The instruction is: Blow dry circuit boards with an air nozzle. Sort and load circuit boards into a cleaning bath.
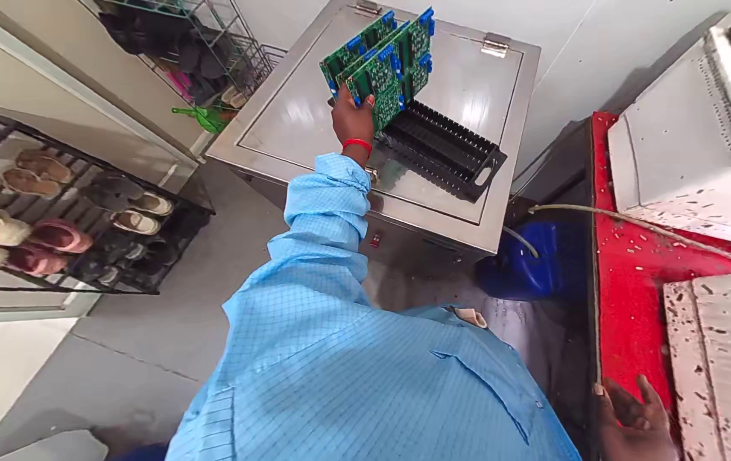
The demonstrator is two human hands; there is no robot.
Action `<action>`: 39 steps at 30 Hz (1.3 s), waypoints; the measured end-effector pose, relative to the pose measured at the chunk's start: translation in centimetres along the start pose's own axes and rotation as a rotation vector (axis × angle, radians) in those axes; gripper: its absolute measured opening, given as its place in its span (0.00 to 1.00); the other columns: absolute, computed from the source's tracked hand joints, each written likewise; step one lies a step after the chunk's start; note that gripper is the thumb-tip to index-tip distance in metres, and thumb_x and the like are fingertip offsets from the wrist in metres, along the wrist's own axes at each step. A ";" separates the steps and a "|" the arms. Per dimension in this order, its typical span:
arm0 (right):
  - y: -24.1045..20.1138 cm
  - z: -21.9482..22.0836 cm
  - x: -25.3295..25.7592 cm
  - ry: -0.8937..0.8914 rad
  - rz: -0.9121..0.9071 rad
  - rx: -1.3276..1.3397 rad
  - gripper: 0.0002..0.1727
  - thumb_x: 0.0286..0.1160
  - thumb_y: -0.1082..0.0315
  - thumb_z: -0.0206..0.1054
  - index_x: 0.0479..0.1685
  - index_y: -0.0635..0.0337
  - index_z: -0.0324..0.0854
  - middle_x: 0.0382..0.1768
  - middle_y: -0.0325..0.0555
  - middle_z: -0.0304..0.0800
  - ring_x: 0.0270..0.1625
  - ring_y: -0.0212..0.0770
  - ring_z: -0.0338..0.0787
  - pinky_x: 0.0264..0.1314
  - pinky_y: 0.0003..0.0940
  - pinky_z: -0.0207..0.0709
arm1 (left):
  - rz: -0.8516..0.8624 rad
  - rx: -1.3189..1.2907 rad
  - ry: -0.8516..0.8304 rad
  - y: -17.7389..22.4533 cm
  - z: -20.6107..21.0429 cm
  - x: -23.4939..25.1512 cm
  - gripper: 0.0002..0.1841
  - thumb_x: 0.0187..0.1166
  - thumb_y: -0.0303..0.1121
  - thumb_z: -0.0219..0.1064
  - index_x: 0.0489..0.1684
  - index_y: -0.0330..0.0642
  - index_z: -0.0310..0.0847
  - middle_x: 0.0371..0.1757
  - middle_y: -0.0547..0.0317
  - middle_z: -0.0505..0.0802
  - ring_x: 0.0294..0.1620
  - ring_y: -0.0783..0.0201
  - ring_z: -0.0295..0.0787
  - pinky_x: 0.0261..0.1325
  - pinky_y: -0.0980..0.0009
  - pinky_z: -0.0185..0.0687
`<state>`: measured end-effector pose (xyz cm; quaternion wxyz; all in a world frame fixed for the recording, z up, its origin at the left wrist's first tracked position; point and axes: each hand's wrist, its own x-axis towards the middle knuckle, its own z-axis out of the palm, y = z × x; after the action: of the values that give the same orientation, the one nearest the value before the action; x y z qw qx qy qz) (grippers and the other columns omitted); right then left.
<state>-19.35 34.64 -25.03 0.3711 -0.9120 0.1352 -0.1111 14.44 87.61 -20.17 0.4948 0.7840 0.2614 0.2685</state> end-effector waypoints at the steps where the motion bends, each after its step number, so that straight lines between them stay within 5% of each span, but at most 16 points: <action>1: 0.0 -0.1 -0.3 -0.006 0.022 -0.001 0.39 0.74 0.73 0.70 0.84 0.80 0.57 0.53 0.66 0.89 0.45 0.25 0.90 0.52 0.22 0.83 | -0.017 0.008 0.001 -0.2 0.4 0.0 0.30 0.81 0.34 0.69 0.83 0.38 0.69 0.74 0.46 0.86 0.79 0.54 0.79 0.83 0.56 0.69; 17: 1.7 0.4 -1.7 -0.028 0.059 -0.034 0.33 0.73 0.74 0.70 0.79 0.78 0.67 0.53 0.67 0.90 0.47 0.33 0.93 0.54 0.28 0.85 | -0.072 0.070 -0.038 -1.5 2.2 0.1 0.33 0.82 0.37 0.69 0.86 0.37 0.65 0.77 0.42 0.83 0.81 0.51 0.76 0.85 0.53 0.65; 32: 4.2 -0.1 -4.9 -0.051 0.144 -0.053 0.29 0.74 0.70 0.71 0.75 0.72 0.76 0.52 0.65 0.93 0.50 0.52 0.96 0.57 0.51 0.87 | -0.058 0.284 -0.139 -0.3 1.1 -0.5 0.36 0.81 0.42 0.70 0.84 0.31 0.64 0.77 0.34 0.81 0.81 0.42 0.75 0.85 0.46 0.64; 36: 4.8 -2.1 -6.9 0.030 0.257 -0.177 0.26 0.77 0.64 0.72 0.72 0.67 0.80 0.46 0.63 0.95 0.46 0.62 0.95 0.53 0.70 0.82 | 0.016 0.067 0.015 -0.4 1.3 -5.0 0.36 0.81 0.37 0.69 0.85 0.29 0.60 0.76 0.37 0.81 0.78 0.54 0.79 0.81 0.64 0.72; 39: 5.6 -4.9 -9.5 0.094 0.461 -0.225 0.24 0.80 0.59 0.70 0.70 0.62 0.84 0.37 0.61 0.94 0.37 0.63 0.92 0.46 0.71 0.80 | 0.031 -0.071 0.098 -0.8 1.6 -9.8 0.37 0.84 0.32 0.63 0.89 0.26 0.48 0.82 0.37 0.73 0.80 0.59 0.74 0.80 0.74 0.70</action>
<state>-30.71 30.72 -26.50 0.2759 -0.8864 0.3683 -0.0500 8.38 80.27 -23.02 0.5048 0.7558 0.2634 0.3233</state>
